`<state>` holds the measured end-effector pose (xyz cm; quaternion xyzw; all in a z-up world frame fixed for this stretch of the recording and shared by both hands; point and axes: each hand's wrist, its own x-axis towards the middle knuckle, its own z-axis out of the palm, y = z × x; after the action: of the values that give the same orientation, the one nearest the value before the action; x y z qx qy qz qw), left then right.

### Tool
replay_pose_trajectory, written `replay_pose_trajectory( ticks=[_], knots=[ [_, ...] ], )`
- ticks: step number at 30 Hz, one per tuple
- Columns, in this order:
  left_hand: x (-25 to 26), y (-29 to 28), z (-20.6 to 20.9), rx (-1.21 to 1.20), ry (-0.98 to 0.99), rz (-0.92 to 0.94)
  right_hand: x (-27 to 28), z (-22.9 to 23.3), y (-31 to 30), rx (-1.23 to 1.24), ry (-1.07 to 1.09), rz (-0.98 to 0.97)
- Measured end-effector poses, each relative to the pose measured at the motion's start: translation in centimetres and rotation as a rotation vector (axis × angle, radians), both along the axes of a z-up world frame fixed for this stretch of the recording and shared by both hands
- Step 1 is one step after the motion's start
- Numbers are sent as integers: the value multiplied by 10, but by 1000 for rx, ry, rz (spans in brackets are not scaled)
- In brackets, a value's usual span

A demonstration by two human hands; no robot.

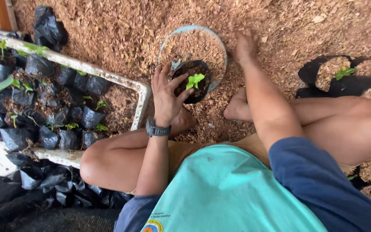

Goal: Transplanting small seedlings from a tray into individual black plastic nursery bags filled with soil and mulch.

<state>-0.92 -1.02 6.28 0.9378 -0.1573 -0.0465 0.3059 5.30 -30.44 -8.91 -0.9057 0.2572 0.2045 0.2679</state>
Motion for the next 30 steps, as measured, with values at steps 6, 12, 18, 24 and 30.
replay_pose_trajectory(
  ticks=[6,12,18,24,30],
  knots=[
    [-5,-4,-6,24,6,36,-21,112,10,404,-98,-405],
    [-6,-7,5,4,4,37,-57,164,31,1283,-577,-252],
    [-15,-9,-6,-60,-45,85,-61,143,54,1337,-575,-339],
    [-19,-8,-21,-61,-45,81,-51,162,70,1344,-577,-107],
    [-17,-6,-19,-42,-104,53,-51,186,61,545,-486,570]
  ],
)
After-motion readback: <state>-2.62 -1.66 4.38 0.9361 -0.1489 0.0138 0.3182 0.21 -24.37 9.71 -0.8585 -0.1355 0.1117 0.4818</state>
